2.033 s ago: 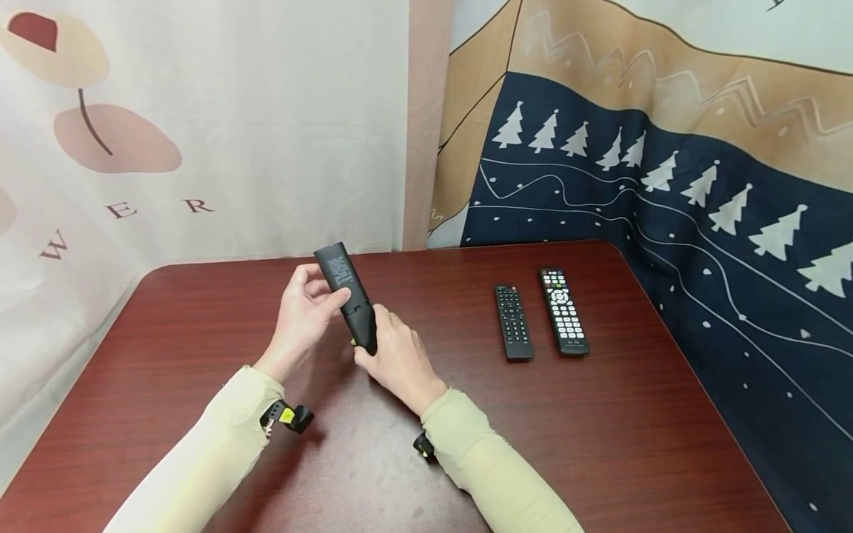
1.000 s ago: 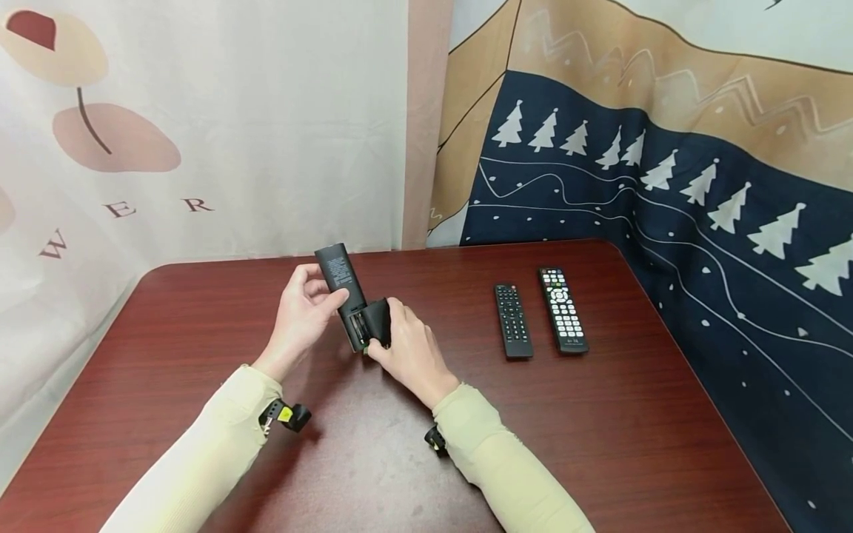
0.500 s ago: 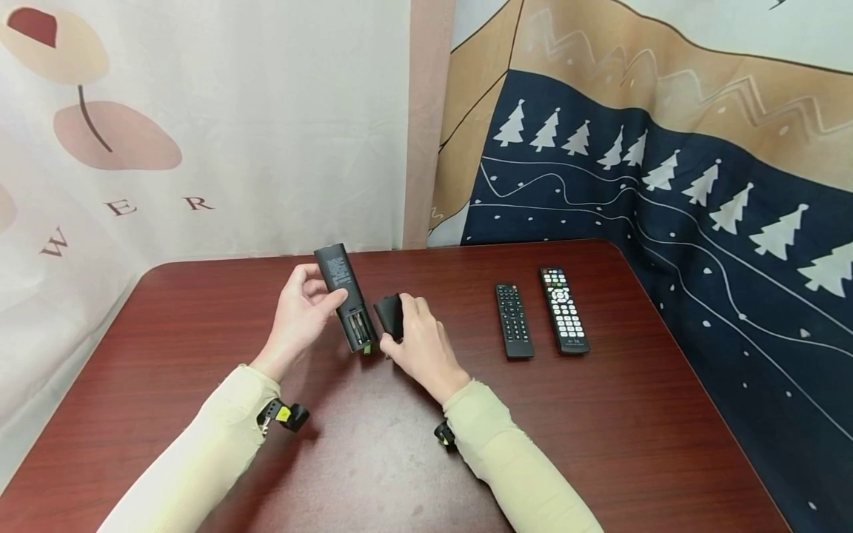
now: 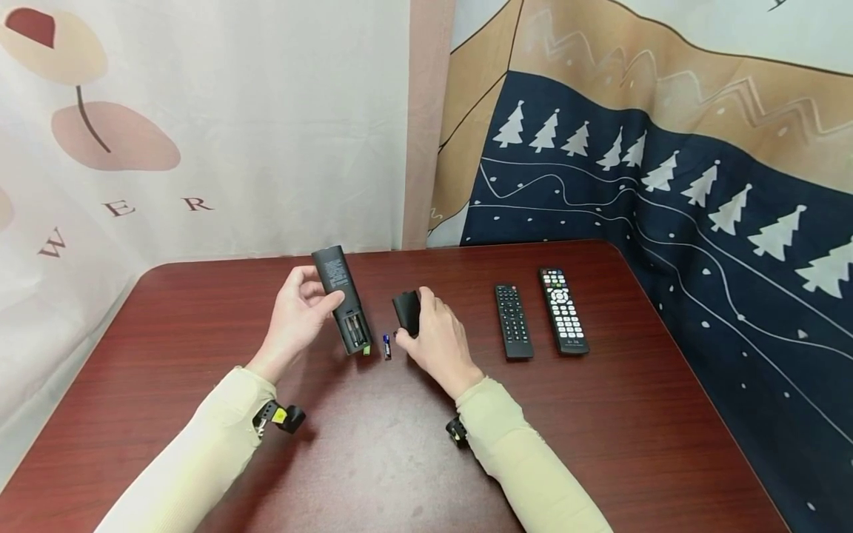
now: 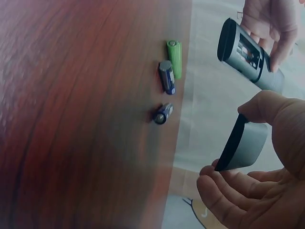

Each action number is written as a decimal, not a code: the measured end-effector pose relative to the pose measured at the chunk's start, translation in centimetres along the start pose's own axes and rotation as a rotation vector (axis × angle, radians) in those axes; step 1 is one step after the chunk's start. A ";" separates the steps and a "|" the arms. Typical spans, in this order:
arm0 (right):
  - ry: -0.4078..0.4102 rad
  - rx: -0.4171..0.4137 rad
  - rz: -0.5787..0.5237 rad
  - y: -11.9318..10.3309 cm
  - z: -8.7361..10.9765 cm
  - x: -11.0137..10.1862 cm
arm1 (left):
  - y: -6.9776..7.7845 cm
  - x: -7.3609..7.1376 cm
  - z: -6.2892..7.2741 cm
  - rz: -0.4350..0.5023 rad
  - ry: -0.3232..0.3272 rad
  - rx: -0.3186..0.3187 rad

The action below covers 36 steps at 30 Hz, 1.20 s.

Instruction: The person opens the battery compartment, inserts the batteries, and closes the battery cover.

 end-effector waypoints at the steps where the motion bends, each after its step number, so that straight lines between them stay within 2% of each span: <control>1: 0.000 0.003 0.007 0.1 0.0 -0.1 | 0.0 0.0 0.0 -0.004 -0.001 0.001; 12: -0.030 0.059 0.072 2.0 0.1 -0.2 | -0.1 -0.3 0.0 0.001 -0.009 -0.011; 36: -0.068 0.123 0.213 4.7 0.3 -0.7 | -0.2 -0.5 0.2 -0.048 -0.021 -0.023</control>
Point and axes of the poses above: each hand's wrist, its own z-axis away from the middle knuckle, its own x-axis out of the palm, y = z × x, the point moved 9 cm from there along -z, towards the middle knuckle, and after that the axes turned 1 degree about x, right-handed, at the moved point
